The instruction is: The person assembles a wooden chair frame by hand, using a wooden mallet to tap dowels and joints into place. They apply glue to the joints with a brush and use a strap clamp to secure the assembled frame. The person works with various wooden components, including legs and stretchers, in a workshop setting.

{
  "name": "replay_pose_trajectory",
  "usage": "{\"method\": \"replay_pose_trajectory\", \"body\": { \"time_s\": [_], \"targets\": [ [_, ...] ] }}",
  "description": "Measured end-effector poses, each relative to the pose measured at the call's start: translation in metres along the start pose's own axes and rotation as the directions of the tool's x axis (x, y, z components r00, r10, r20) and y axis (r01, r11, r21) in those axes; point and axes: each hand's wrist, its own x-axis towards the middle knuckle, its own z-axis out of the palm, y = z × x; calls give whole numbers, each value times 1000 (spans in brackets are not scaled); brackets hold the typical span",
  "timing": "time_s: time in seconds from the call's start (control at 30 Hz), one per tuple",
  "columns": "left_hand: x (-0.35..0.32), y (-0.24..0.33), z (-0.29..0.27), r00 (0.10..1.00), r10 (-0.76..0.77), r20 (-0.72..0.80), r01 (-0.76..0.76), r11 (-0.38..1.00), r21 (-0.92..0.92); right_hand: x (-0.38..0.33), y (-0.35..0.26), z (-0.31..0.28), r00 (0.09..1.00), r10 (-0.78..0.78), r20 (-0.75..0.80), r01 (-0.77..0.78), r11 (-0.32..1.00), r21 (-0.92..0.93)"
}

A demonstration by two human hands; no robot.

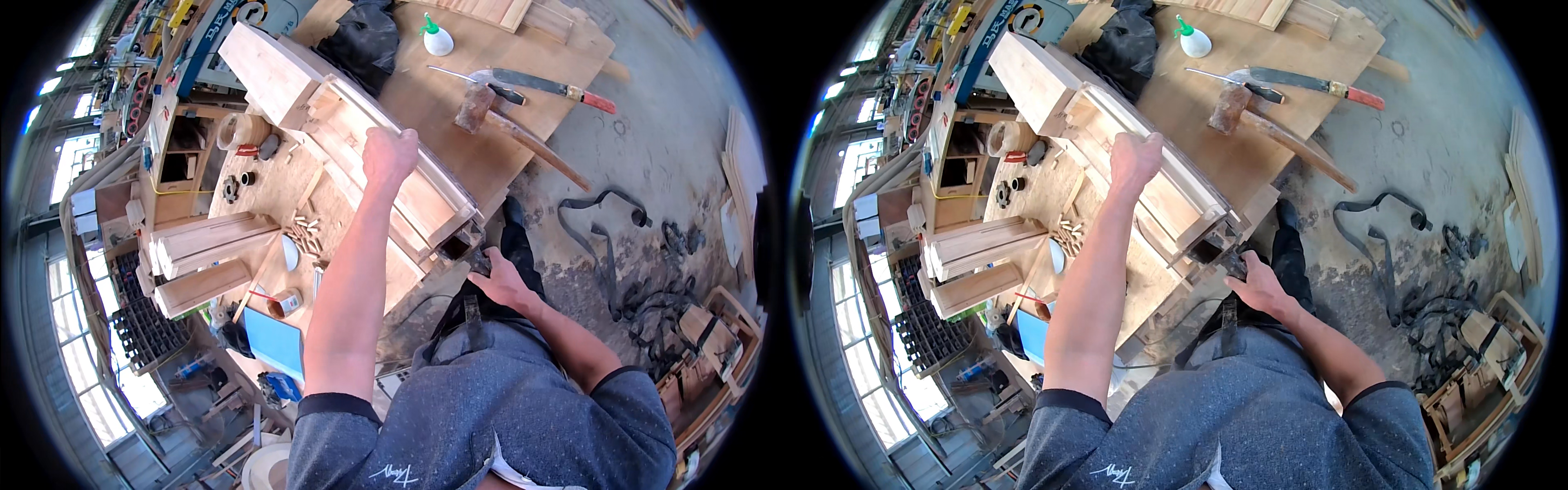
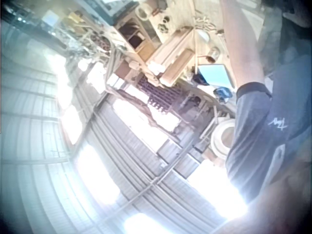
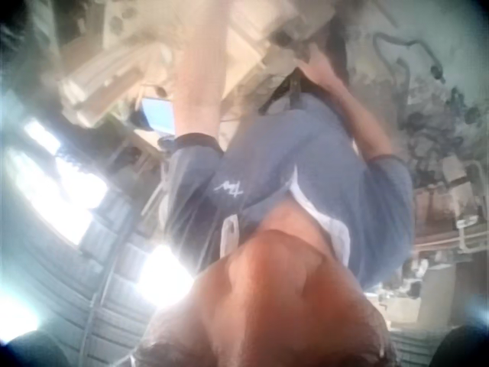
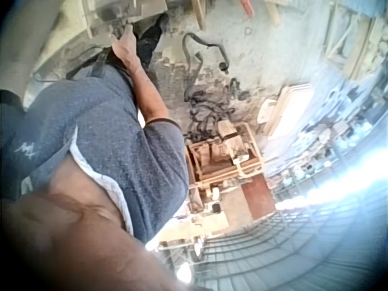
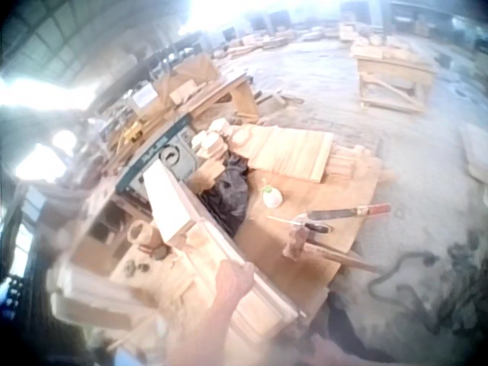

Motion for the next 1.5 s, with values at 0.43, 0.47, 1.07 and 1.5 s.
{"method": "replay_pose_trajectory", "body": {
  "time_s": [0.43, 0.47, 1.07, 1.5],
  "targets": [
    [1, -4, -1, 998, 53, 16, -52, 998, -23, -15, -1, 11, 936, -301, -181, 211, 894, -395],
    [1, -5, 0, 998, 54, 14, -53, 998, -24, -12, 3, 12, 964, -223, -146, 174, 942, -285],
    [-1, -7, -2, 995, 89, -34, -91, 993, -69, -1, 6, 8, 927, -361, -101, 319, 901, -294],
    [-6, -11, 3, 994, 96, -44, -99, 991, -90, 5, 29, 25, 959, 258, 115, -272, 733, 624]
  ]
}}
